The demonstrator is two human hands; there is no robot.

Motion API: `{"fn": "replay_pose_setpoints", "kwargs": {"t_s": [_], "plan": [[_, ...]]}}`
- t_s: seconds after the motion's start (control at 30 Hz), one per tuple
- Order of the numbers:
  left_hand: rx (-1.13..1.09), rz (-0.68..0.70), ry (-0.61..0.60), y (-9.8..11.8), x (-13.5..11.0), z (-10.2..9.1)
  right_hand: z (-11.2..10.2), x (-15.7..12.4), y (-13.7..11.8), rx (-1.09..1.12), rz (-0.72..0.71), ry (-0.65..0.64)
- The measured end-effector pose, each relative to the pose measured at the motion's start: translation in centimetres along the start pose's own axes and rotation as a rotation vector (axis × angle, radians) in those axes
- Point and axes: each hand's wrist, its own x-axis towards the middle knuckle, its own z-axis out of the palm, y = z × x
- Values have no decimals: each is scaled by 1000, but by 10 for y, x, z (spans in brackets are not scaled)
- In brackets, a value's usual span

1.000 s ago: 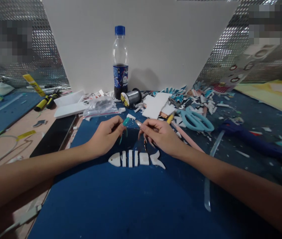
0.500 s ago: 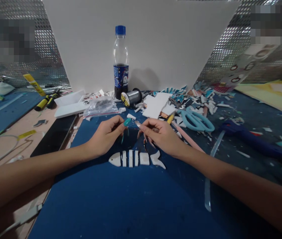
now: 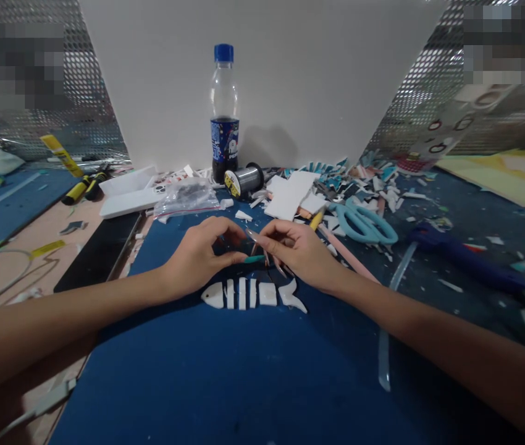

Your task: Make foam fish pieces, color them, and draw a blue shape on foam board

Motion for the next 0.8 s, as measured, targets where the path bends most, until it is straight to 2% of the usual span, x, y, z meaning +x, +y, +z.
{"fn": "replay_pose_setpoints", "kwargs": {"t_s": [0.13,0.43,0.6,0.67,0.8], "plan": [[-6,33,26,0,-1,1,0,0,0,-6,5,-8],[40,10,4,3,0,-2,0,-1,0,-8,6,17],[52,-35,74,3,-2,-2,-1,-1,2,-38,22,20],[33,-54,100,2,-3,-1,1,-3,2,-146,-23,40],[7,-74,93,0,-3,0,2,-4,-11,-575,-192,151]]}}
